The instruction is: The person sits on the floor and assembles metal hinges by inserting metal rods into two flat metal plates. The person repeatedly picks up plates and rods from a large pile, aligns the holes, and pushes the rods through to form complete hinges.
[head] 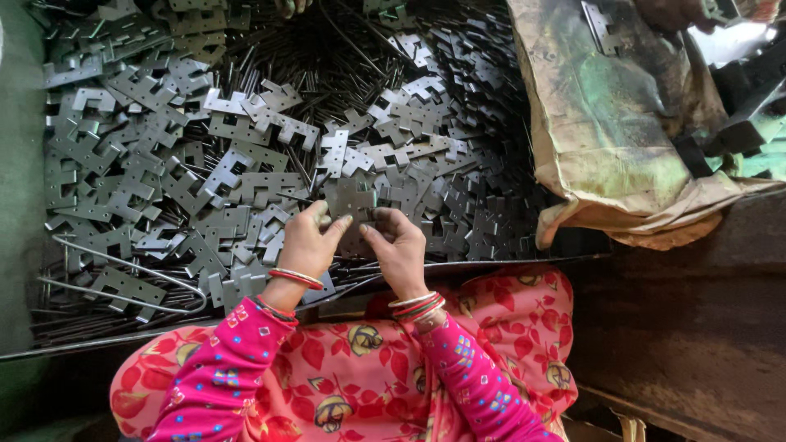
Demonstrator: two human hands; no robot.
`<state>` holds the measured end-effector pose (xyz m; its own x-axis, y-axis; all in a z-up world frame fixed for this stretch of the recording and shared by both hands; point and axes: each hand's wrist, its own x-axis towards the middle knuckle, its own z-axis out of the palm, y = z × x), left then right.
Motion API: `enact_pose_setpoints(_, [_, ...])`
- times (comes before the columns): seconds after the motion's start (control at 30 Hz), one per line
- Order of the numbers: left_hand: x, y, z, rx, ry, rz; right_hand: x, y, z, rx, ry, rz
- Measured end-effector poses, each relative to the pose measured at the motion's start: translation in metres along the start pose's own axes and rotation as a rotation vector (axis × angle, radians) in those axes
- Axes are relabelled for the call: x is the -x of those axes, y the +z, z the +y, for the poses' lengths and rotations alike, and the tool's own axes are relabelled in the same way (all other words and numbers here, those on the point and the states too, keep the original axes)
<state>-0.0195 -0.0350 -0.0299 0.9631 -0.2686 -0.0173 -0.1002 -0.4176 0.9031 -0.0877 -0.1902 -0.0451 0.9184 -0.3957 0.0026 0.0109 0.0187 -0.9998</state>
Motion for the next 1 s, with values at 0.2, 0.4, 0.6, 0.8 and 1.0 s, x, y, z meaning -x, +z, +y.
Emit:
enact_pose_setpoints(0.2, [-0.003, 0.003, -0.008, 0.165, 0.023, -0.085, 0.003, -0.001, 0.004, 0.121, 0.017, 0.009])
enact_pose_setpoints(0.4, [-0.004, 0.004, -0.015, 0.375, -0.033, -0.197, -0.002, -0.010, -0.001, -0.268, 0.210, -0.055])
enact_pose_setpoints(0.6, [-0.008, 0.006, -0.020, 0.336, -0.029, -0.259, -0.002, -0.014, -0.003, -0.269, 0.207, -0.147])
enact_pose_setpoints(0.8, [-0.008, 0.000, -0.025, 0.244, -0.079, -0.306, -0.005, -0.014, -0.004, -0.240, 0.231, -0.260])
enact_pose_setpoints(1.0, [-0.005, -0.010, -0.004, 0.197, 0.074, -0.258, -0.008, -0.022, -0.006, -0.282, 0.303, -0.259])
